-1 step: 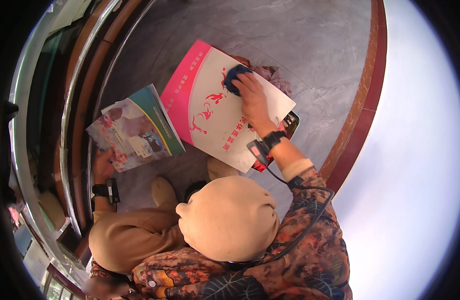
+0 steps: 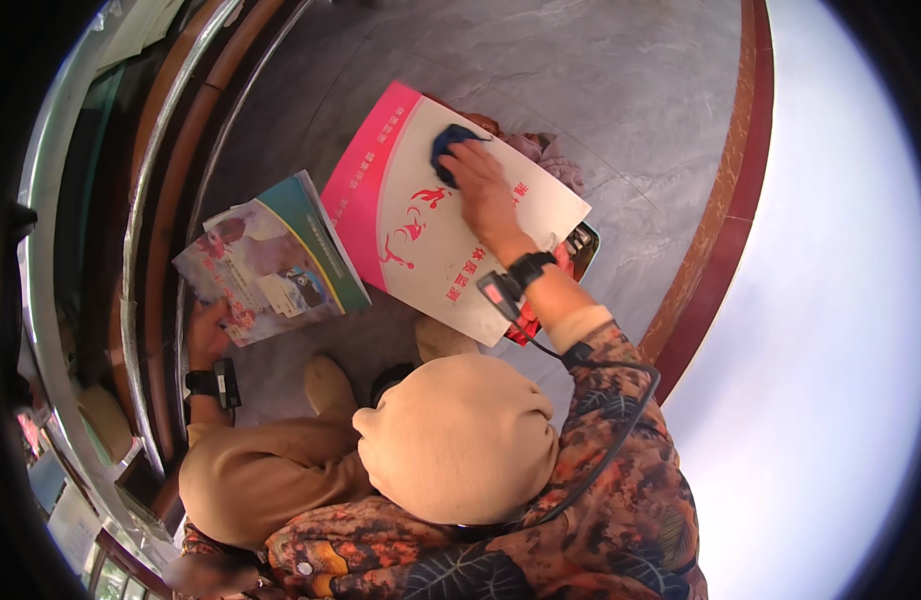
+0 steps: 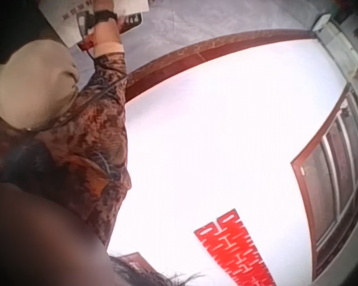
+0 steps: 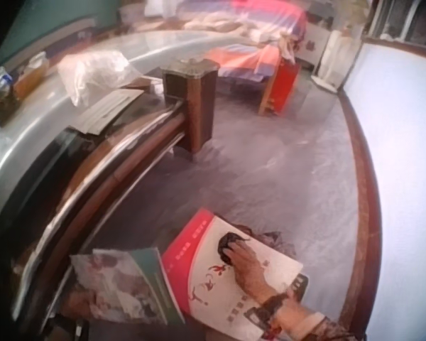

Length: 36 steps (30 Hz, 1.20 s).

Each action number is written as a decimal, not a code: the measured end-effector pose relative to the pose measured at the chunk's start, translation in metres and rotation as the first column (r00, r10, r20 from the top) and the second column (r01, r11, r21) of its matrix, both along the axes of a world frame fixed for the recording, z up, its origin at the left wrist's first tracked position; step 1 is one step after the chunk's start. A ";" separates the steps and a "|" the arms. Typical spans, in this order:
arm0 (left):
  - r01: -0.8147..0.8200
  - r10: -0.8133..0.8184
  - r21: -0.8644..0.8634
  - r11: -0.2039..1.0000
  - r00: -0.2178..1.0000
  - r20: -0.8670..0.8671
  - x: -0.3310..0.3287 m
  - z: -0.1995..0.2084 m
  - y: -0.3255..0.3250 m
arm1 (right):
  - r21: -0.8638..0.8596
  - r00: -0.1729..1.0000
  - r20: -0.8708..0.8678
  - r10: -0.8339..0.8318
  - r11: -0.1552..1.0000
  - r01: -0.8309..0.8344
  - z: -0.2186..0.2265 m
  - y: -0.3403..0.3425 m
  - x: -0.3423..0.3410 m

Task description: The person wipes a table edge and a ceramic bowl with a blue cloth, then opens a drawer to wipe its interior and contents. They wipe several papers and a pink folder, then gather small snack packets from the floor into a blue plate.

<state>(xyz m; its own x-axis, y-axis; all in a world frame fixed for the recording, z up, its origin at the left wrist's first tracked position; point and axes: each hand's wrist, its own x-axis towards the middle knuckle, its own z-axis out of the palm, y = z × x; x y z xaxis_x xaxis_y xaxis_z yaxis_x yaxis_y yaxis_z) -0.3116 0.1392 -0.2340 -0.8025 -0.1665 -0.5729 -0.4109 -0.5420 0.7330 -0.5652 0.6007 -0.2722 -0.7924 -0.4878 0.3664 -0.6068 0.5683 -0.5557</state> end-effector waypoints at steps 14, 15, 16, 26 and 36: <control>-0.060 0.061 -0.043 0.997 0.998 0.034 0.006 -0.011 -0.005 | -0.489 0.314 0.823 0.474 0.872 -0.036 0.056 0.047 0.073; -0.064 0.066 -0.050 0.997 0.997 0.041 0.005 -0.010 -0.005 | -0.504 0.297 0.834 0.465 0.861 0.064 0.064 0.052 0.063; -0.070 0.074 -0.079 0.994 0.996 0.044 0.003 -0.009 -0.004 | -0.393 0.538 0.764 0.356 0.918 -0.049 0.069 0.052 0.051; -0.036 0.040 -0.080 0.996 0.998 0.054 0.006 -0.004 -0.003 | 0.112 0.924 0.288 0.252 0.949 -0.294 0.043 0.025 0.077; -0.007 0.010 -0.051 0.999 0.998 0.060 0.005 -0.004 -0.004 | 0.136 0.982 -0.033 0.187 0.974 -0.181 0.034 -0.025 -0.025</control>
<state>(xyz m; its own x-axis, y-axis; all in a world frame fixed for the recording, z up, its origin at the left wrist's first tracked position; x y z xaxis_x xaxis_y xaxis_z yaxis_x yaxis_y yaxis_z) -0.3066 0.1355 -0.2385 -0.7654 -0.2032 -0.6106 -0.4508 -0.5079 0.7340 -0.5901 0.5756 -0.2385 -0.6687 -0.6699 0.3226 -0.7304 0.5108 -0.4534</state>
